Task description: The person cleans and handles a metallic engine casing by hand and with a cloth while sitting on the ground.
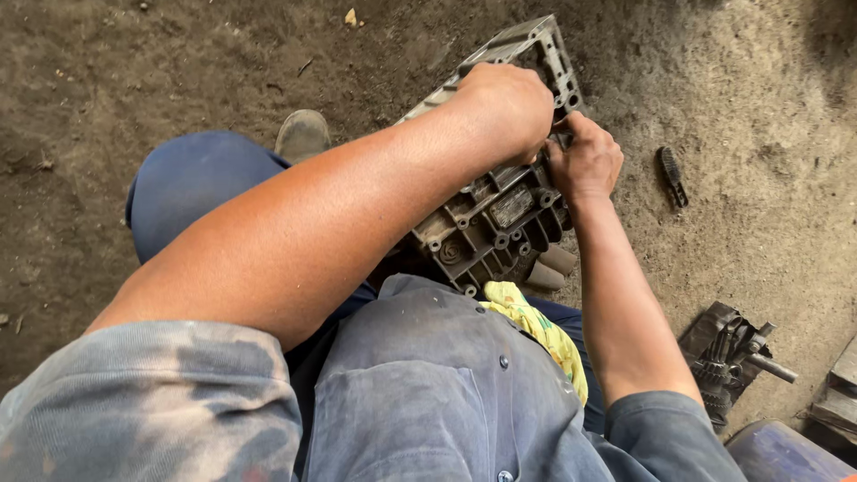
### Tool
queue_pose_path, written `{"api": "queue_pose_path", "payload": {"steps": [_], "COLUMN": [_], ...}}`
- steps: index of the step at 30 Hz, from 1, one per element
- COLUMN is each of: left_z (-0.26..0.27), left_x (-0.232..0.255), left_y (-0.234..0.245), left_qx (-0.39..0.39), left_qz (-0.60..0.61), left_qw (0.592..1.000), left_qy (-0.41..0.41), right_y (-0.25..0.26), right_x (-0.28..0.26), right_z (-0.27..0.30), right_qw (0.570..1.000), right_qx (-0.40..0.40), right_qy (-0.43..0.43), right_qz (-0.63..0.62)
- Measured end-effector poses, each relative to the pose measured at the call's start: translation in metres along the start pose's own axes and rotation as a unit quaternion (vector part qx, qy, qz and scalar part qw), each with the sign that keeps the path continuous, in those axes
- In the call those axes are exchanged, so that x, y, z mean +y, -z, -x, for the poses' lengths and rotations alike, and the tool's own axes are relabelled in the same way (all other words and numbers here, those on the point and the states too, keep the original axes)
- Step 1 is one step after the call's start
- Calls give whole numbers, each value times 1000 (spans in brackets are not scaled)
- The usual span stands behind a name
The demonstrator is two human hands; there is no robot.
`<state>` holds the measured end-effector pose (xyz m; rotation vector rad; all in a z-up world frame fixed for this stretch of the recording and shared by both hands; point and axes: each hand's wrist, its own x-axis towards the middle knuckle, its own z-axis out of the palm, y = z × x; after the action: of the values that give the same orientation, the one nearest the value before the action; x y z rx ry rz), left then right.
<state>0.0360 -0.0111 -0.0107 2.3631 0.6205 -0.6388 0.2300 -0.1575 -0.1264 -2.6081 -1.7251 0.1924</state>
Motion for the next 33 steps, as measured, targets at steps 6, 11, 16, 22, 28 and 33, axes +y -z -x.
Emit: {"api": "queue_pose_path", "payload": {"steps": [6,11,16,22,28,33], "left_z": [8,14,21,19,17,19], "left_x": [0,-6,-7,-8,-8,-9], "left_y": [3,2,2,-1,1,2], "left_qx": [4,18,-2,7,-3,-11], "left_qz": [-18,0,6,-10,-10,-12], "left_qw": [1000,1000,1000,1000,1000,1000], "left_qy": [3,-12,30,6,17,10], "right_y": [3,-10,-10,-4,31,5], "right_x": [1,-11,-11,-18,19,26], "right_z": [2,6,4,12,9,31], "right_qw": [1000,997,998,994,992,998], "right_qx": [-11,26,49,69,-28,-54], "right_qy": [-7,-57,-28,76,123,-1], "right_qz": [-20,-52,-1,25,0,-28]}}
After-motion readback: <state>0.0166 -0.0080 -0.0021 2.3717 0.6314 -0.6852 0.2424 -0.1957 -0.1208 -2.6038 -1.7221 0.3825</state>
